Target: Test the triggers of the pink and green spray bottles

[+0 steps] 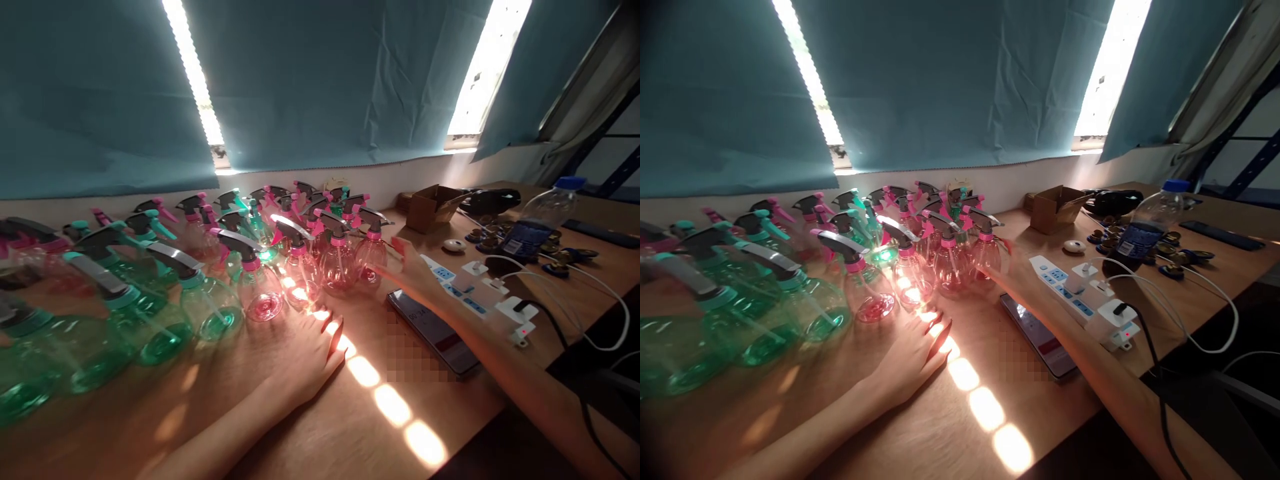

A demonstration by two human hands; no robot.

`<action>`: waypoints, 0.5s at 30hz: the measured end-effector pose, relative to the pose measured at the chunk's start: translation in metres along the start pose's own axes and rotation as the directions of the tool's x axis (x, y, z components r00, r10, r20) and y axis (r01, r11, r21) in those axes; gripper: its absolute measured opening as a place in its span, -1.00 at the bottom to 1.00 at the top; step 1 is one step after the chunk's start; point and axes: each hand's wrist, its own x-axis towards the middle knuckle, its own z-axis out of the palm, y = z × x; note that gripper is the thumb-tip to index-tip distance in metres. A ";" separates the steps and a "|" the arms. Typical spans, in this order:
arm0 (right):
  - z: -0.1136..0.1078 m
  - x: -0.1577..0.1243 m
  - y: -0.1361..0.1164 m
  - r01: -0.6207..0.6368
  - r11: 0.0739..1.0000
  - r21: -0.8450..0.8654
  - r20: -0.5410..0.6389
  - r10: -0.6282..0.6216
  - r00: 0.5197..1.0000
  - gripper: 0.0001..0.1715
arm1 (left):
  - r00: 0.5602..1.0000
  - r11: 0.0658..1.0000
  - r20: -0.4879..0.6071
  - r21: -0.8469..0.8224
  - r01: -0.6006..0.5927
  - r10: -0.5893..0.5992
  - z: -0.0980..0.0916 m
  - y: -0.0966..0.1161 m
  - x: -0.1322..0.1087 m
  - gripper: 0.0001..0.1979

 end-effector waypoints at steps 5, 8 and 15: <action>0.017 -0.053 -0.035 -0.002 0.999 -0.044 -0.060 0.000 0.998 -0.30 | 0.998 0.998 -0.015 -0.022 0.058 -0.058 -0.015 -0.014 -0.043 -0.69; 0.043 -0.075 -0.070 0.083 0.996 0.017 0.123 -0.085 0.989 -0.43 | 0.991 0.991 -0.016 -0.015 0.135 -0.136 -0.025 -0.028 -0.082 -0.64; 0.125 -0.098 -0.157 0.320 0.932 0.170 0.481 -0.362 0.798 -0.67 | 0.947 0.951 -0.100 0.015 0.308 -0.306 -0.056 -0.054 -0.194 -0.62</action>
